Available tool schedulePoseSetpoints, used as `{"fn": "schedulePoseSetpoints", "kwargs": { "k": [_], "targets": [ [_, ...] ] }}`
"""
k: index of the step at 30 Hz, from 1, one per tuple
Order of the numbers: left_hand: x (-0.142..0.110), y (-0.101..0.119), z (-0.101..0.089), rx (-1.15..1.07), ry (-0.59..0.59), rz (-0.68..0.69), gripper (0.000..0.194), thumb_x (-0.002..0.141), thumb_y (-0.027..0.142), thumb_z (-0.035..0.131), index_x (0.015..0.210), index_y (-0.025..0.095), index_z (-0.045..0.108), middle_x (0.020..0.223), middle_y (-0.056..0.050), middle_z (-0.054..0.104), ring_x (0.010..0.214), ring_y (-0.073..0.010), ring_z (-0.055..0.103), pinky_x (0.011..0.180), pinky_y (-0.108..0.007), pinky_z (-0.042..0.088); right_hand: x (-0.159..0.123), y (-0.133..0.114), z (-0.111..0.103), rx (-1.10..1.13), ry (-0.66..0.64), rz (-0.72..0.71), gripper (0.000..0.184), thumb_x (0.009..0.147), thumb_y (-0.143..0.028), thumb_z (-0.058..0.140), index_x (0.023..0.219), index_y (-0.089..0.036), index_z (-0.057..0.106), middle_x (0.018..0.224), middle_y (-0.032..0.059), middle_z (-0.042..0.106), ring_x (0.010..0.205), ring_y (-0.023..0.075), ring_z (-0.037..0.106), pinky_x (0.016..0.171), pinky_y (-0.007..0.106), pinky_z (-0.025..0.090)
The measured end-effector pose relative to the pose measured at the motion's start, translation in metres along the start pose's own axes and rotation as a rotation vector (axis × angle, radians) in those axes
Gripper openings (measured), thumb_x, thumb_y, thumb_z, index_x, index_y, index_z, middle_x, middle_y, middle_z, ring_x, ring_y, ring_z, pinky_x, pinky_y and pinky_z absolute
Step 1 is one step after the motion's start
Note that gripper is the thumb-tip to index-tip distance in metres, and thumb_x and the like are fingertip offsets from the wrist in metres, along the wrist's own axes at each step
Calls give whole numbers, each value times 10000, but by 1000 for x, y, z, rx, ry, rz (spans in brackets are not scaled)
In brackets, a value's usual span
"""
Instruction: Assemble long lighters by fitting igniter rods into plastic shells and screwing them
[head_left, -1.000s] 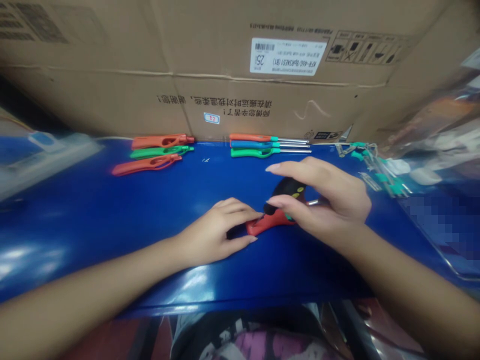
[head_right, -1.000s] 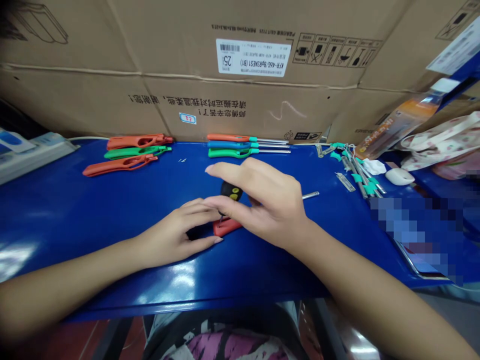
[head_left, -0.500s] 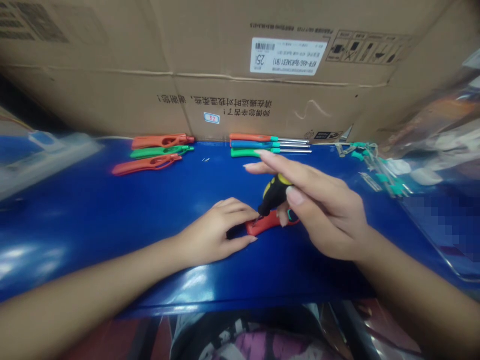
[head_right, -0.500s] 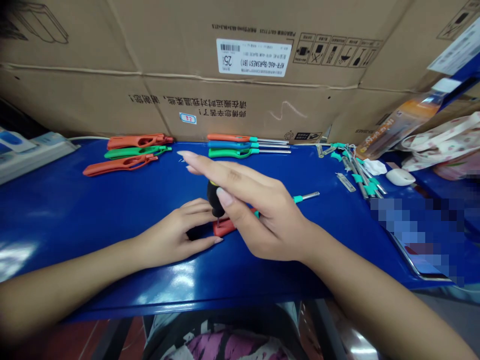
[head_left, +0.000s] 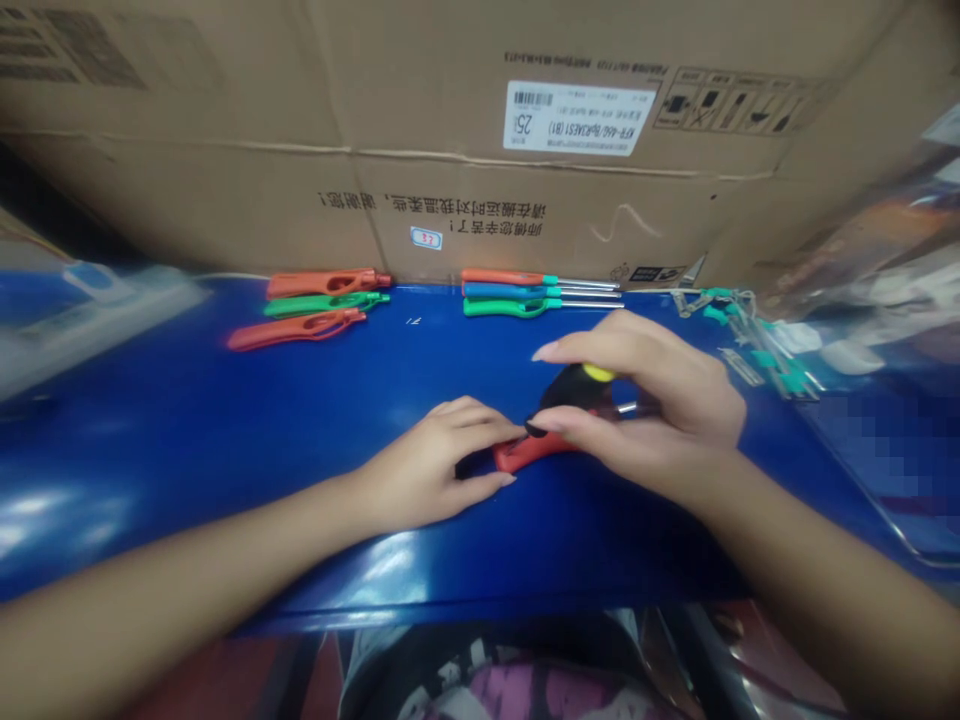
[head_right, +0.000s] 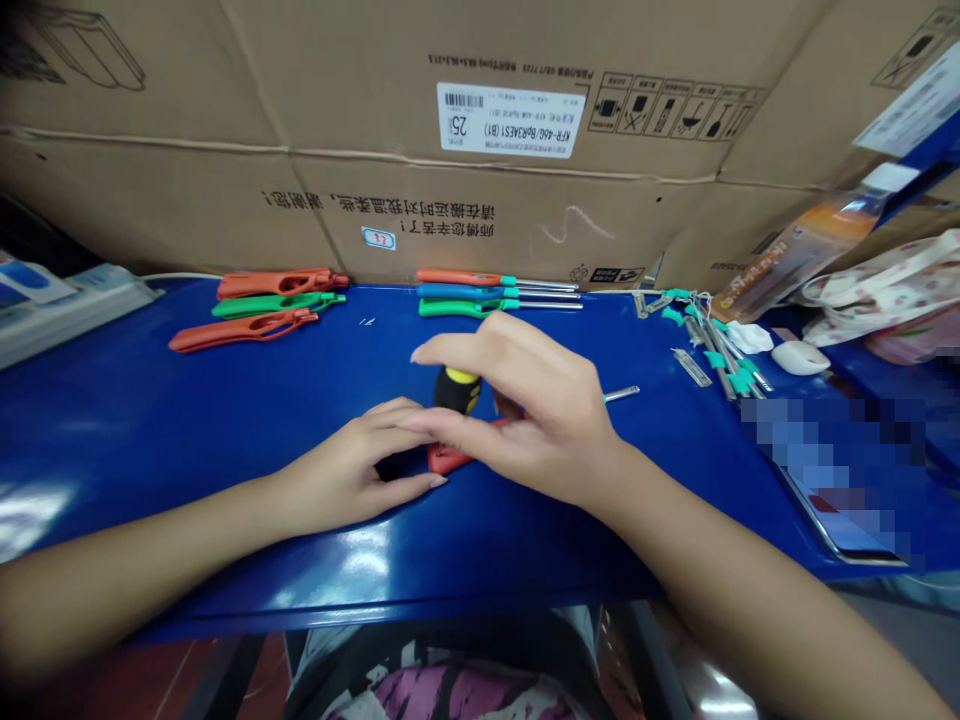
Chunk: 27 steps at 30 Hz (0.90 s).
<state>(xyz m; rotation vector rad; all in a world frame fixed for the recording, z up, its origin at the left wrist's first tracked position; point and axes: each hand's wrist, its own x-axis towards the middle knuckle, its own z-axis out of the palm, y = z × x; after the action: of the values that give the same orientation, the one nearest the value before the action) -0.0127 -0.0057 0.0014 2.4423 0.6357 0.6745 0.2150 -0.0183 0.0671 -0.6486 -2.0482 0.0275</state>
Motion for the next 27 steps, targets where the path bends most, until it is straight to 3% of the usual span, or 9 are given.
{"fn": "schedulePoseSetpoints", "kwargs": {
  "k": [2, 5, 9, 11, 15, 17, 21, 25, 27],
  "targets": [
    [0, 0, 0, -1, -4, 0, 309, 938, 280, 662, 1237, 205, 644, 1126, -76, 689, 1077, -231, 606, 983, -398, 482, 1, -1, -1, -39, -35, -14, 340, 970, -318, 609, 1300, -241, 640, 1059, 64, 744, 958, 210, 694, 844, 359, 597],
    [0, -1, 0, 3, -10, -8, 336, 930, 275, 671, 1255, 198, 637, 1187, -85, 679, 1117, -241, 594, 1009, -413, 465, 1, -4, -1, 84, -155, 93, 386, 1032, -265, 453, 1403, -250, 558, 1224, 81, 699, 1045, 208, 684, 871, 381, 598],
    [0, -1, 0, 5, -7, -1, 284, 937, 282, 662, 1211, 209, 659, 1141, -73, 691, 1084, -233, 606, 999, -412, 471, 2, -5, 0, 47, -21, 43, 272, 924, -295, 682, 1195, -269, 690, 951, 39, 732, 850, 196, 688, 764, 347, 609],
    [0, 0, 0, 1, -6, 0, 309, 940, 284, 661, 1238, 205, 644, 1141, -76, 691, 1086, -231, 604, 997, -408, 475, 2, -5, 1, -43, 34, -6, 259, 930, -285, 669, 1188, -271, 691, 987, 54, 730, 895, 208, 686, 799, 360, 606],
    [0, -1, 0, 6, -8, -12, 355, 934, 299, 670, 1268, 187, 629, 1166, -98, 684, 1095, -238, 605, 1006, -411, 477, 1, -3, 2, 94, -75, 131, 369, 1023, -192, 437, 1354, -252, 588, 1202, 80, 692, 1030, 203, 677, 877, 383, 591],
    [0, -1, 0, 5, -7, -13, 363, 930, 297, 677, 1273, 189, 626, 1166, -95, 685, 1103, -236, 605, 1015, -409, 471, 1, -2, 2, 139, -66, 138, 338, 1011, -194, 487, 1319, -244, 617, 1111, 60, 716, 943, 181, 683, 850, 356, 591],
    [0, -1, 1, 8, 0, 7, 339, 934, 277, 673, 1260, 198, 624, 1152, -75, 694, 1095, -222, 611, 1017, -398, 461, 1, 0, -1, -44, 44, -7, 245, 912, -273, 702, 1153, -229, 713, 923, 33, 716, 807, 161, 653, 778, 304, 580],
    [-1, -1, 0, 15, -6, -8, 356, 926, 283, 683, 1265, 186, 629, 1176, -83, 686, 1109, -225, 602, 1017, -386, 462, 0, -3, -2, 46, -121, 91, 382, 1042, -249, 432, 1403, -223, 555, 1151, 77, 699, 914, 169, 678, 831, 335, 585],
    [-1, -1, 0, 12, -10, -22, 366, 923, 291, 687, 1272, 194, 631, 1191, -82, 677, 1124, -230, 594, 1024, -390, 459, 0, -4, -2, 141, -193, 158, 395, 1050, -224, 390, 1421, -229, 525, 1203, 78, 683, 925, 161, 684, 827, 331, 587]
  ]
}}
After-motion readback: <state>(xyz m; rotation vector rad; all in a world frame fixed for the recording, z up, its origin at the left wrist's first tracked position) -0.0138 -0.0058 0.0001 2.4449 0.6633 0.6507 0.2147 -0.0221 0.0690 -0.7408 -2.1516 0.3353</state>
